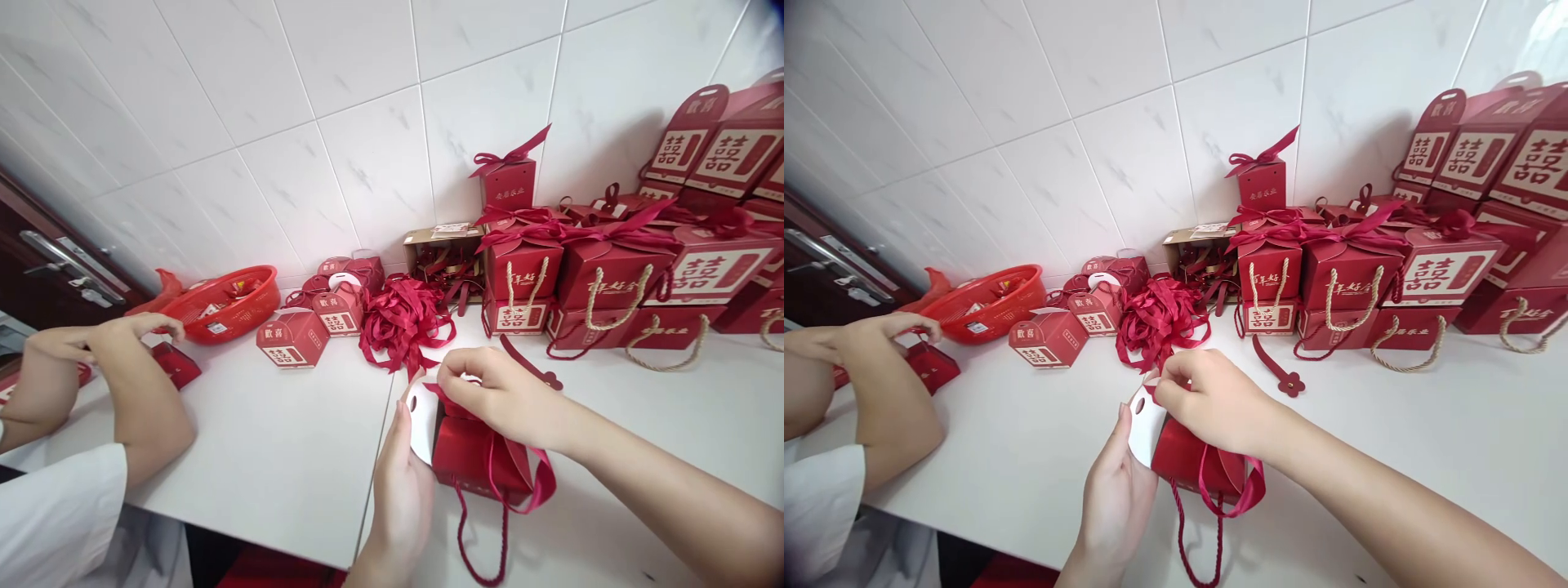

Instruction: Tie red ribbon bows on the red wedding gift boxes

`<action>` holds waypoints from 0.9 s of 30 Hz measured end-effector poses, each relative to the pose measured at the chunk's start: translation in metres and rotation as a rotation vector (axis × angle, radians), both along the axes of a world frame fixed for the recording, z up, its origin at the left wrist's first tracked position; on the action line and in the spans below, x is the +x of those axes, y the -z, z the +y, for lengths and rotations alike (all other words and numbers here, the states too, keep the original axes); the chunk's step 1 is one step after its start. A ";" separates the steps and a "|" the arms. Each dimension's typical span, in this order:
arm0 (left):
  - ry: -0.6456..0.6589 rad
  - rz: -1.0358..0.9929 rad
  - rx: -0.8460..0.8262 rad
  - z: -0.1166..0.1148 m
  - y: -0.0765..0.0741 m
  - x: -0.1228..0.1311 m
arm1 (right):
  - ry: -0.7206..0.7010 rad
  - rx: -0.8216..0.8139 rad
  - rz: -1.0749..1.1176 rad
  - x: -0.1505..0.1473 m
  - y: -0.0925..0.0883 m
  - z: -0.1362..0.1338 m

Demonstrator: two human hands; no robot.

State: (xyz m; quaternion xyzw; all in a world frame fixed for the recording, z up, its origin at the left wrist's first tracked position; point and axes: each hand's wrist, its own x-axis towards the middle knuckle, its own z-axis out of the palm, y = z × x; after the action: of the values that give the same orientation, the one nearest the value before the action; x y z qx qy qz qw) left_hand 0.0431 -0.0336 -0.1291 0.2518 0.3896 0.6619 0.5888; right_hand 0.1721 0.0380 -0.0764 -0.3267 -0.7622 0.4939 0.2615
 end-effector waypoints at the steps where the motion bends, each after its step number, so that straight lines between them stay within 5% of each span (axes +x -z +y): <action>1: 0.002 0.003 0.009 -0.001 0.000 0.001 | -0.012 0.034 -0.043 0.000 0.000 0.000; 11: -0.008 -0.046 0.030 -0.008 0.002 0.008 | -0.147 0.156 -0.109 -0.004 0.009 0.001; 22: -0.079 0.006 0.017 -0.010 0.000 0.007 | -0.132 0.212 -0.170 -0.004 0.006 -0.002; 27: 0.081 0.270 0.023 0.000 0.003 -0.010 | -0.122 0.257 -0.181 -0.006 0.010 -0.003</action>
State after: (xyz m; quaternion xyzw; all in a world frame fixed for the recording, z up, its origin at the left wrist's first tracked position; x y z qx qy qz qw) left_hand 0.0326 -0.0333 -0.1320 0.3607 0.4475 0.6021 0.5541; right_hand 0.1658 0.0354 -0.0862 -0.2869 -0.8579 0.3759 0.2011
